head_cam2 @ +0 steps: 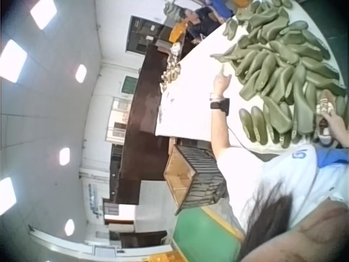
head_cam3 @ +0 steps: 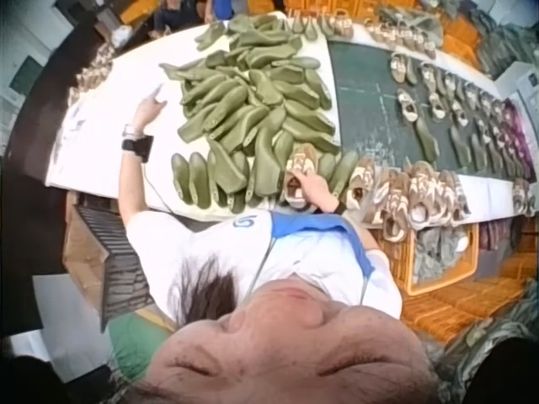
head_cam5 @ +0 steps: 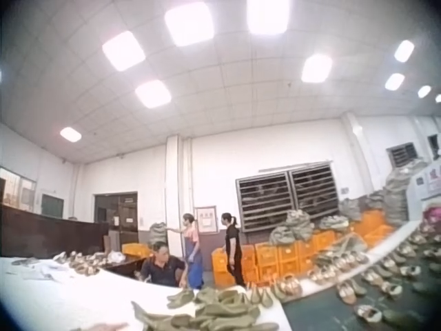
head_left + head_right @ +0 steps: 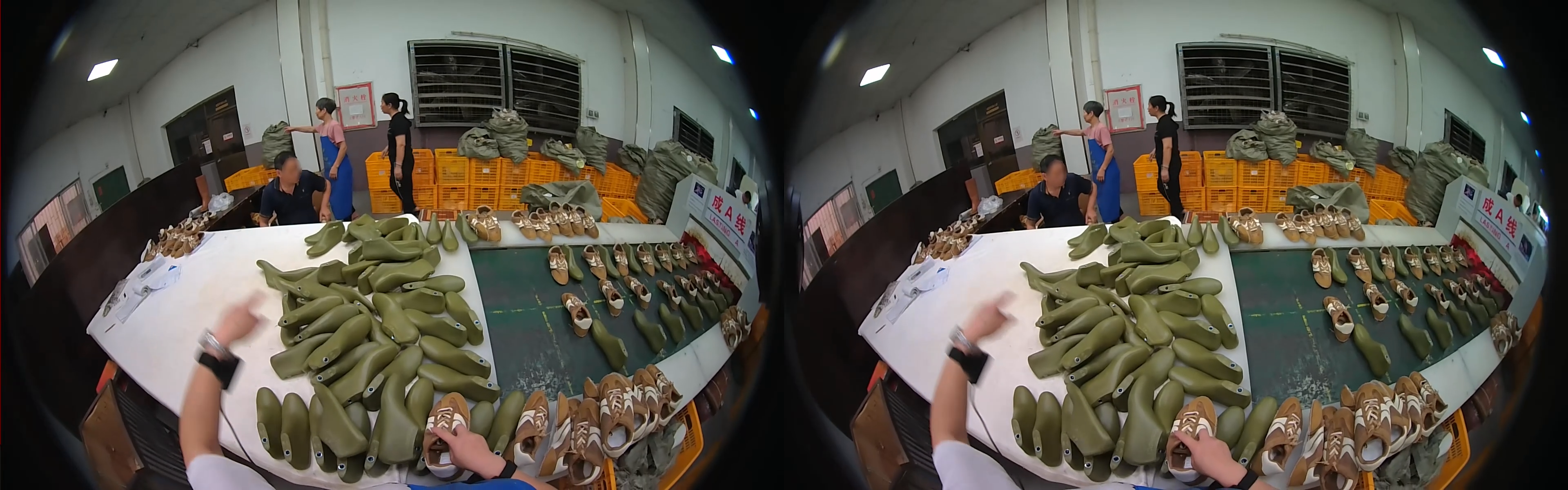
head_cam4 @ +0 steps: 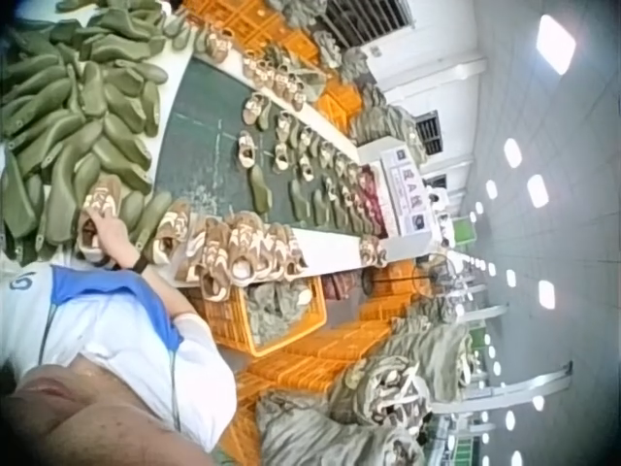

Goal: Organizing shoe lasts and finished shoes on a workbench and conveyor belt.

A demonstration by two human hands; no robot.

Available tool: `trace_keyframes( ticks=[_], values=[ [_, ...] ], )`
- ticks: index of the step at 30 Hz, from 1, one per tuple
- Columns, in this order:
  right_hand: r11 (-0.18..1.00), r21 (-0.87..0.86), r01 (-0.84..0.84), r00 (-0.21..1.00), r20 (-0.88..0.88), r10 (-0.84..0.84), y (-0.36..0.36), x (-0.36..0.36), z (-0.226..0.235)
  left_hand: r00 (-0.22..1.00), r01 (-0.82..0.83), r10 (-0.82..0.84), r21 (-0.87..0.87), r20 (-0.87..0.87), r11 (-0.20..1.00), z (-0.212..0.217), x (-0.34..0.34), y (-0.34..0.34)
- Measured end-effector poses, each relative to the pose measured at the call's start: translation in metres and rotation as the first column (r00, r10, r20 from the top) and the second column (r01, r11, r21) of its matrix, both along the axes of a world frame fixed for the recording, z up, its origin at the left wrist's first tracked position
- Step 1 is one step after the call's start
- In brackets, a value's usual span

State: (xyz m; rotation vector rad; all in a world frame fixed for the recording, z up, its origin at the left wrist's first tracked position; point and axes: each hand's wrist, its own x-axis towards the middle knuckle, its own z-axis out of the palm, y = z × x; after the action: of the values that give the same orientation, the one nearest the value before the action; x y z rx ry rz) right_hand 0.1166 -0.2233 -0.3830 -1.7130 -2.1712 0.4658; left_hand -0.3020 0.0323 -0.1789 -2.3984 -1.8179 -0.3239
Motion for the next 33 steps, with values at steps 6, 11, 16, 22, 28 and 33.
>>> trace_keyframes(
  ticks=[6, 11, 16, 22, 28, 33],
  values=[
    [0.997, -0.010, -0.078, 0.997, 0.011, 0.078, 0.007, 0.002, 0.002, 0.642, 0.734, -0.514, -0.648, 0.568, 0.201, -0.083, 0.178, -0.231],
    [0.988, 0.037, -0.149, 0.989, -0.003, 0.149, 0.008, 0.017, 0.009, 0.522, 0.786, -0.122, -0.421, 0.844, 0.453, -0.158, 0.192, -0.312],
    [0.969, 0.138, -0.207, 0.955, -0.187, 0.230, -0.012, 0.012, 0.052, 0.384, 0.524, 0.695, -0.763, 0.608, 0.378, -0.351, 0.096, -0.406],
    [0.756, 0.109, -0.645, 0.623, -0.498, 0.603, -0.031, -0.050, 0.069, 0.671, -0.029, 0.579, -0.764, 0.463, 0.645, -0.545, 0.010, -0.543],
    [0.474, -0.132, -0.871, 0.450, -0.602, 0.659, -0.044, -0.159, 0.063, 0.339, -0.275, 0.903, -0.890, 0.263, 0.363, -0.626, 0.008, -0.586],
    [0.355, -0.277, -0.893, 0.450, -0.502, 0.739, -0.052, -0.290, 0.049, 0.548, -0.476, 0.831, -0.781, 0.096, 0.404, -0.580, -0.060, -0.592]
  ],
)
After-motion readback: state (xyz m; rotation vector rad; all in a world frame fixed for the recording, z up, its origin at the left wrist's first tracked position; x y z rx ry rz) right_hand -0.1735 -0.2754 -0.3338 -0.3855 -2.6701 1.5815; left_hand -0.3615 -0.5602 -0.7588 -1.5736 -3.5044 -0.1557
